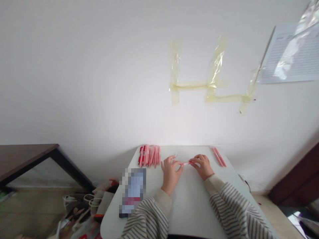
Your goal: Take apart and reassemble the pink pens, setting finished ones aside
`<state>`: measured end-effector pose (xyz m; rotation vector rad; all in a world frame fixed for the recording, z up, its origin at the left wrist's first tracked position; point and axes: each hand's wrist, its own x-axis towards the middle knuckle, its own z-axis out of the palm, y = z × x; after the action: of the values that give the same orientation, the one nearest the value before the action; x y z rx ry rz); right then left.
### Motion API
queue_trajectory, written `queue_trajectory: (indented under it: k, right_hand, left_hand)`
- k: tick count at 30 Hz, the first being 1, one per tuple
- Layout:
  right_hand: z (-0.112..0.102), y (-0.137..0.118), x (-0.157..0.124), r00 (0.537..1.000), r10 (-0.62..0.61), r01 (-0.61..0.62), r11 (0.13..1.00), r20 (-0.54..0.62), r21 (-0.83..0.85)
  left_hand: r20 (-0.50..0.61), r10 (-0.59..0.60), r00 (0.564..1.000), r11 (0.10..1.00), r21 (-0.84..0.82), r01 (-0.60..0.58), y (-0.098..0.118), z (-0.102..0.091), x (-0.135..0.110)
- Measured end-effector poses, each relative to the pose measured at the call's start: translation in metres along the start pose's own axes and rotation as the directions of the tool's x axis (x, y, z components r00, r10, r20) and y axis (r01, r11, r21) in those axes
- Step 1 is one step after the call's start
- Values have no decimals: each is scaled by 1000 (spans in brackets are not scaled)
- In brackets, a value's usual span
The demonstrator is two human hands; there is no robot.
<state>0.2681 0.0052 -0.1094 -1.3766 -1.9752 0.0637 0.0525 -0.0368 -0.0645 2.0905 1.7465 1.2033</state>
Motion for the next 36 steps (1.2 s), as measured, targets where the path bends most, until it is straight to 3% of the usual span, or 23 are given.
queue_trajectory:
  k: [21,28,36]
  right_hand:
    - [-3,-7,0,999,-12,11,1000,37,28]
    - [-4,-10,1,999,3,-4,1000,34,6]
    - [-6,-11,1,998,68,-68,997,-10,43]
  left_hand:
    - [0,-10,1000,1000,-1,10,-4,0,3]
    - [-61,26,998,998,59,-22,-10,5,3]
    - [-64,-8,998,989,148,18,-11,-1,1]
